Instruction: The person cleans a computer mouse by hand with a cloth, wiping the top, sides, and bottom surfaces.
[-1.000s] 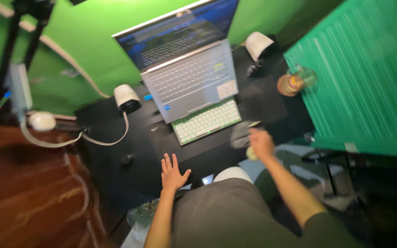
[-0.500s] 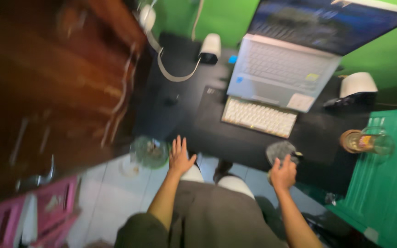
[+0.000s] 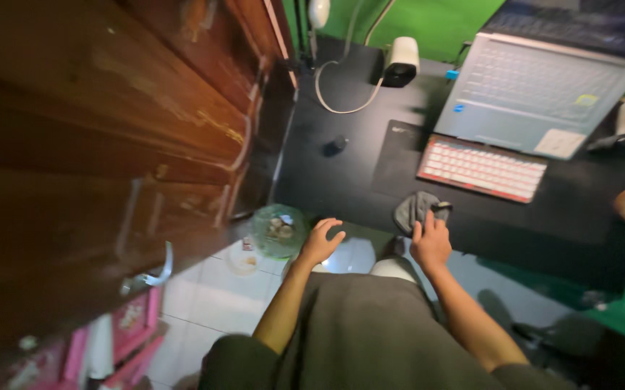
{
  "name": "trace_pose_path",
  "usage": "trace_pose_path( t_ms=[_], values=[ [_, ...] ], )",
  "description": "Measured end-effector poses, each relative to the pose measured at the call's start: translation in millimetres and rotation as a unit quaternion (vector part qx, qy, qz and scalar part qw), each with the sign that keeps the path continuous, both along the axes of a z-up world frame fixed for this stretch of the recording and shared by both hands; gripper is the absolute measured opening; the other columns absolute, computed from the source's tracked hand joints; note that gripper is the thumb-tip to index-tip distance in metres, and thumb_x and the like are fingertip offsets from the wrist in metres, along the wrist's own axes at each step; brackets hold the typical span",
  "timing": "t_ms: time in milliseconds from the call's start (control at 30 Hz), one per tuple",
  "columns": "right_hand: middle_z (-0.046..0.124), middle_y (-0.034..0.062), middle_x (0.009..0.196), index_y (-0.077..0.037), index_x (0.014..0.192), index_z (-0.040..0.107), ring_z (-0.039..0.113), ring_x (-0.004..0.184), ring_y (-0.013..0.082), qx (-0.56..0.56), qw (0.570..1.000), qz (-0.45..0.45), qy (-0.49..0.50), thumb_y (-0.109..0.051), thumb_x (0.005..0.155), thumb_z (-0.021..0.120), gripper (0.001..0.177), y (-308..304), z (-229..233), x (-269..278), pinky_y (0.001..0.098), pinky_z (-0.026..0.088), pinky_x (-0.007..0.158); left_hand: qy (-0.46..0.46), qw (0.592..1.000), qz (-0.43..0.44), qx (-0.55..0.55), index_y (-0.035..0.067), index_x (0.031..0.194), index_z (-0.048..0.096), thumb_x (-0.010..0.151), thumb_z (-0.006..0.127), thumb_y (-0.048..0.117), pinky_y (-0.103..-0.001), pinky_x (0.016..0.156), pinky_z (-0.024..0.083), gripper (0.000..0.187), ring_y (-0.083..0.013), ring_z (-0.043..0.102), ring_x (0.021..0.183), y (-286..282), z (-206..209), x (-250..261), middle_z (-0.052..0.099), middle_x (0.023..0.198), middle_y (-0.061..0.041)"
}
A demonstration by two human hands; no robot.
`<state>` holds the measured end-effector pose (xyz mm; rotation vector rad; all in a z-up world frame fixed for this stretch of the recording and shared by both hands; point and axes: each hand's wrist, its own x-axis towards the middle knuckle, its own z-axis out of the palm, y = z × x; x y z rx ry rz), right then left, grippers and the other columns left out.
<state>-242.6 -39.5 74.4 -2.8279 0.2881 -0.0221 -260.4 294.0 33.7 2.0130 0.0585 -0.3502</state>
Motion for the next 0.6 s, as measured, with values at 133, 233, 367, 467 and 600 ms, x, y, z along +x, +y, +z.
trace_pose_path(
  t_ms=[133,233,367,467,600],
  values=[
    [0.071,0.0165,0.123,-0.017,0.158,0.067,0.072,0.113,0.0418,-0.003,1.000,0.013,0.023,-0.044,0.113,0.073,0.052,81.9,-20.7,25.3,0.0570,0.063,0.085,0.110,0.993,0.034,-0.009,0.014,0.144,0.079,0.106,0.081,0.035,-0.041,0.104,0.064,0.044,-0.0282,0.080,0.120,79.2,12.6,-16.7,0.077,0.141,-0.011],
    [0.071,0.0171,0.119,-0.015,0.154,0.065,0.072,0.110,0.0425,0.039,0.997,0.060,-0.018,-0.041,0.109,0.073,0.052,150.8,-33.6,37.9,0.0574,0.063,0.083,0.101,0.994,0.031,0.013,0.014,0.143,0.079,0.106,0.081,0.034,-0.039,0.099,0.065,0.041,-0.0256,0.080,0.111,127.1,21.6,-11.0,0.081,0.134,-0.008],
    [0.071,0.0152,0.123,-0.013,0.163,0.063,0.073,0.107,0.0405,0.069,0.968,0.241,-0.001,-0.023,0.108,0.068,0.056,249.0,-53.0,48.8,0.0554,0.063,0.081,0.072,0.996,0.036,0.024,0.013,0.139,0.081,0.106,0.081,0.031,-0.038,0.097,0.064,0.038,-0.0224,0.081,0.109,160.4,27.8,-21.9,0.083,0.126,-0.008],
    [0.072,0.0133,0.120,-0.021,0.135,0.074,0.074,0.107,0.0409,0.183,0.868,0.458,0.044,-0.027,0.104,0.073,0.032,303.9,-57.8,49.1,0.0554,0.063,0.084,0.076,0.996,0.050,0.005,0.013,0.139,0.081,0.108,0.080,0.030,-0.037,0.098,0.063,0.035,-0.0199,0.081,0.110,172.2,28.6,-26.1,0.085,0.119,-0.007],
    [0.069,0.0131,0.111,-0.019,0.122,0.077,0.074,0.102,0.0390,0.240,0.860,0.445,0.067,-0.025,0.099,0.078,0.024,316.2,-43.9,44.1,0.0522,0.063,0.081,0.133,0.986,0.095,-0.019,0.014,0.139,0.077,0.107,0.078,0.029,-0.036,0.094,0.062,0.036,-0.0193,0.079,0.103,179.9,29.9,-30.1,0.084,0.108,-0.007]
  ],
)
